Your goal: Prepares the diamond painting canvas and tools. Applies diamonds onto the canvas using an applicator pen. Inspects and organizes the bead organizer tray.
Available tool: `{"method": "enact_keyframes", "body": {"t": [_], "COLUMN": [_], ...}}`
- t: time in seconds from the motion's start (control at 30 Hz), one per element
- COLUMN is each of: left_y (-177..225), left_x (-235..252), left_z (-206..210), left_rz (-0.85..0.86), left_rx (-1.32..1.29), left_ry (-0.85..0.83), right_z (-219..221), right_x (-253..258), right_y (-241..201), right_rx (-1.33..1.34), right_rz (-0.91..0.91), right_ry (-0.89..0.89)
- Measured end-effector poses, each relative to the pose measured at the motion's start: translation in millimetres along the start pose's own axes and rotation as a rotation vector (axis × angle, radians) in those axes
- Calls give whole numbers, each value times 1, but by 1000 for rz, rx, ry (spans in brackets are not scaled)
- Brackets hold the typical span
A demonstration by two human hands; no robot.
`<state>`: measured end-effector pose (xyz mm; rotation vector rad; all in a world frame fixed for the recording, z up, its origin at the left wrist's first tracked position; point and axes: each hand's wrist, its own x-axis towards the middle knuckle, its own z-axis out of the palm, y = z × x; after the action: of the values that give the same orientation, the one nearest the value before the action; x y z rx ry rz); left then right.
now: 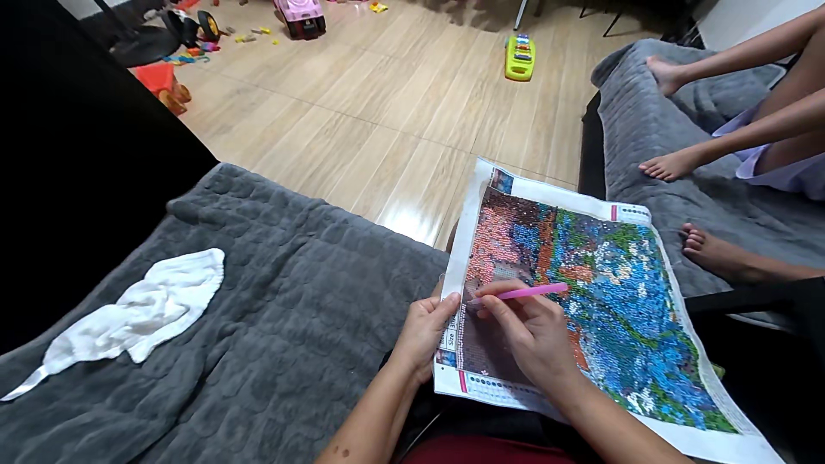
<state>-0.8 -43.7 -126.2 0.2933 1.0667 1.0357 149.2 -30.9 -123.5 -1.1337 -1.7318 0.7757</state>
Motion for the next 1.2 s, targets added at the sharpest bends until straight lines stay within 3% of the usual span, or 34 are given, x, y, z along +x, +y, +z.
{"method": "enact_keyframes", "body": {"t": [0.37,0.9,1.2], "left_y": [-1,-4,-6], "left_x": [-2,-2,-2], "left_z": [1,-7,-12], "left_rz": [56,-11,-15], "left_rx": [200,111,188], "left_ry": [58,-19,-25], "right_z": [-4,-3,-2], "right_x": [-4,-7,-11], "right_y": [-1,4,4], "right_rx": [63,95,186], "right_rz": [41,42,146], "right_ry": [43,43,4]}}
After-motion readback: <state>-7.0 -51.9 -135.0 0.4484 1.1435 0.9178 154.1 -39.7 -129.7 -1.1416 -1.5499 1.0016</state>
